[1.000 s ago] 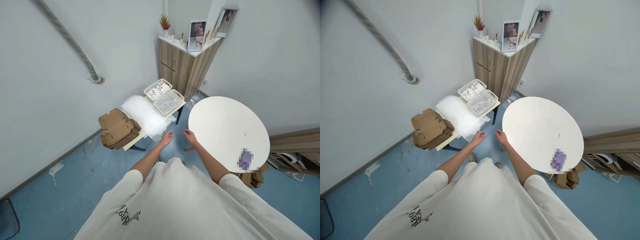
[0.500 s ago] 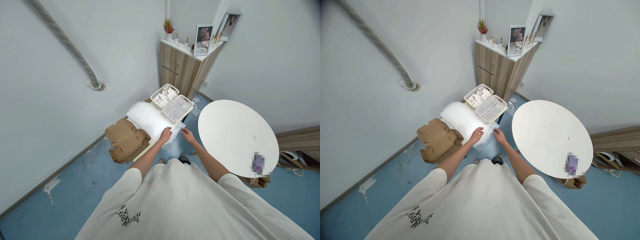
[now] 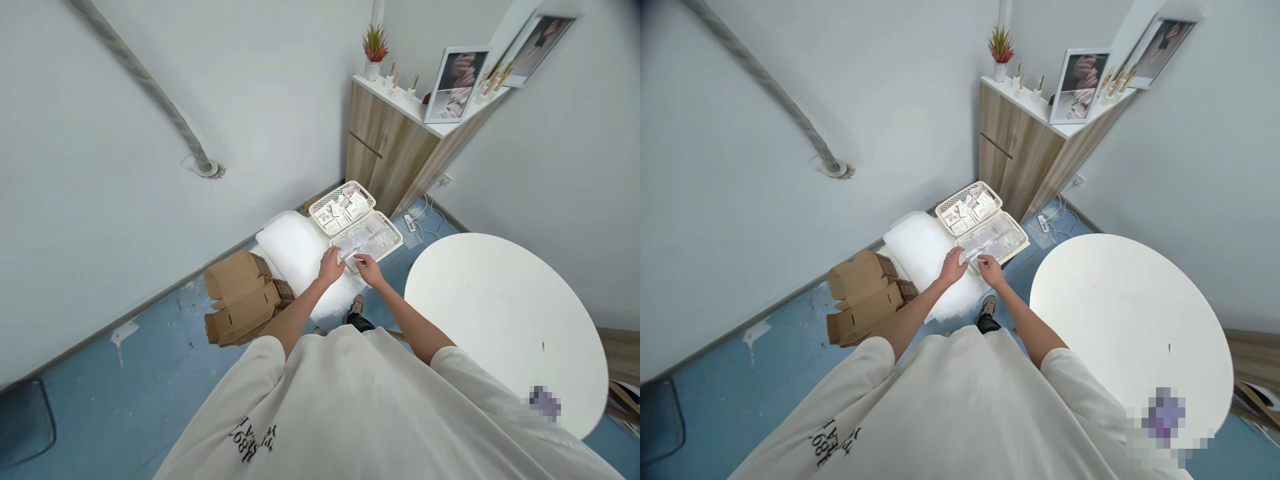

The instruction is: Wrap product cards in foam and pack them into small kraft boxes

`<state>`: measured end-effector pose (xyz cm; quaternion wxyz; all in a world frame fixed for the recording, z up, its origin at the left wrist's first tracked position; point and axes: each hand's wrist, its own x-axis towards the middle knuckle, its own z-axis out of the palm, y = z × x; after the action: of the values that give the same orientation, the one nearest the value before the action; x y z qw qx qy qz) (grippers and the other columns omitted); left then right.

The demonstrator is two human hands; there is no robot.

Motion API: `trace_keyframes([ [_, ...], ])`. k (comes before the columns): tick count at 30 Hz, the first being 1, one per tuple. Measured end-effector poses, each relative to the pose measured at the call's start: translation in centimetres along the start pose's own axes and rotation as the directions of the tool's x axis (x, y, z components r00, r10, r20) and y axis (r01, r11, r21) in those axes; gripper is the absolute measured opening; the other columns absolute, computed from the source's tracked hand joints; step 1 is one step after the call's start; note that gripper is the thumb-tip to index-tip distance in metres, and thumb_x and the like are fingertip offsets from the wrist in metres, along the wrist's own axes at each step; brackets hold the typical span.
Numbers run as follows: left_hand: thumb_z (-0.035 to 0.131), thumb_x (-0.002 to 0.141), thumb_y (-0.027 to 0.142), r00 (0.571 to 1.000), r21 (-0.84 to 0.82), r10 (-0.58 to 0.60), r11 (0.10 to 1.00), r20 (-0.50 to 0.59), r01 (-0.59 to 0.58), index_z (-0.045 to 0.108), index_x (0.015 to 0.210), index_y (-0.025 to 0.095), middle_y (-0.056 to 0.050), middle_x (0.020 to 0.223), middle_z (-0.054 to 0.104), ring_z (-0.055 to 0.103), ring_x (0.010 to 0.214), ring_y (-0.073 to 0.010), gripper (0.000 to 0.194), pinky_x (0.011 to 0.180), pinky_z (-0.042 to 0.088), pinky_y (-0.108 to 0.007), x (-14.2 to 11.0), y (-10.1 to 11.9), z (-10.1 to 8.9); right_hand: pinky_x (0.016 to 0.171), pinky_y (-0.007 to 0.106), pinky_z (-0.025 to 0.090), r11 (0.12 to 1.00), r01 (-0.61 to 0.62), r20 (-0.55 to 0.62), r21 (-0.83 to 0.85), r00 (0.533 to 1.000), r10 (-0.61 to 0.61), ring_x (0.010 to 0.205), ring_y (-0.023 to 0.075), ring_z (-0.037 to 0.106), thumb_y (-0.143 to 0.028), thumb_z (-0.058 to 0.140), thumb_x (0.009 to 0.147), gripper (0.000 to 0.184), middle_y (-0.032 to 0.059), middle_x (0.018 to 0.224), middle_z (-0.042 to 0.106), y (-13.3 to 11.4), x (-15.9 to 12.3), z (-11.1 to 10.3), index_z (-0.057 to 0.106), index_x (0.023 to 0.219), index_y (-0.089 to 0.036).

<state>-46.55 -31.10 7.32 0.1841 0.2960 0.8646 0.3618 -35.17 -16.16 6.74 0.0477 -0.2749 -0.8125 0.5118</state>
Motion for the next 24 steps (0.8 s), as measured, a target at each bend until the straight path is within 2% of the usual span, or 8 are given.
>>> trace_keyframes([
  [6, 0.067, 0.089, 0.028, 0.995, 0.171, -0.095, 0.98, -0.014, 0.096, 0.054, 0.136, 0.022, -0.014, 0.158, 0.039, 0.032, 0.146, -0.0376, 0.049, 0.118, 0.027, -0.053, 4.1, 1.4, 1.2, 0.102, 0.039, 0.051, 0.989, 0.143, 0.092, 0.035, 0.985, -0.146, 0.112, 0.0229, 0.063, -0.031, 0.049, 0.093, 0.034, 0.0102, 0.127, 0.064, 1.3, 4.4, -1.9, 0.069, 0.12, -0.023],
  [11, 0.071, 0.086, 0.027, 0.991, 0.252, -0.134, 0.959, 0.005, 0.129, 0.055, 0.13, 0.024, -0.014, 0.154, 0.041, 0.032, 0.143, -0.0392, 0.048, 0.115, 0.026, -0.054, 5.3, 2.1, 1.5, 0.101, 0.037, 0.051, 0.99, 0.135, 0.105, 0.048, 0.985, -0.139, 0.108, 0.0212, 0.064, -0.029, 0.05, 0.092, 0.034, 0.0083, 0.126, 0.065, 2.5, 6.2, -2.6, 0.07, 0.119, -0.024],
  [18, 0.071, 0.081, 0.021, 0.988, 0.318, -0.151, 0.938, 0.019, 0.137, 0.051, 0.129, 0.022, -0.016, 0.138, 0.051, 0.036, 0.138, -0.038, 0.052, 0.112, 0.025, -0.053, 5.6, 2.5, 1.1, 0.102, 0.037, 0.051, 0.995, 0.087, 0.097, 0.049, 0.991, -0.092, 0.108, 0.0208, 0.065, -0.029, 0.05, 0.092, 0.034, 0.0064, 0.126, 0.067, 2.0, 6.1, -3.1, 0.07, 0.12, -0.026],
  [24, 0.074, 0.079, 0.026, 0.994, 0.321, -0.112, 0.941, -0.011, 0.11, 0.047, 0.131, 0.024, -0.013, 0.136, 0.053, 0.045, 0.132, -0.0348, 0.058, 0.11, 0.028, -0.048, 3.6, 2.9, -0.4, 0.103, 0.039, 0.05, 0.994, 0.072, 0.014, 0.081, 0.997, -0.073, 0.109, 0.0222, 0.066, -0.029, 0.05, 0.091, 0.034, 0.007, 0.126, 0.068, 1.1, 4.5, -3.5, 0.071, 0.118, -0.024],
])
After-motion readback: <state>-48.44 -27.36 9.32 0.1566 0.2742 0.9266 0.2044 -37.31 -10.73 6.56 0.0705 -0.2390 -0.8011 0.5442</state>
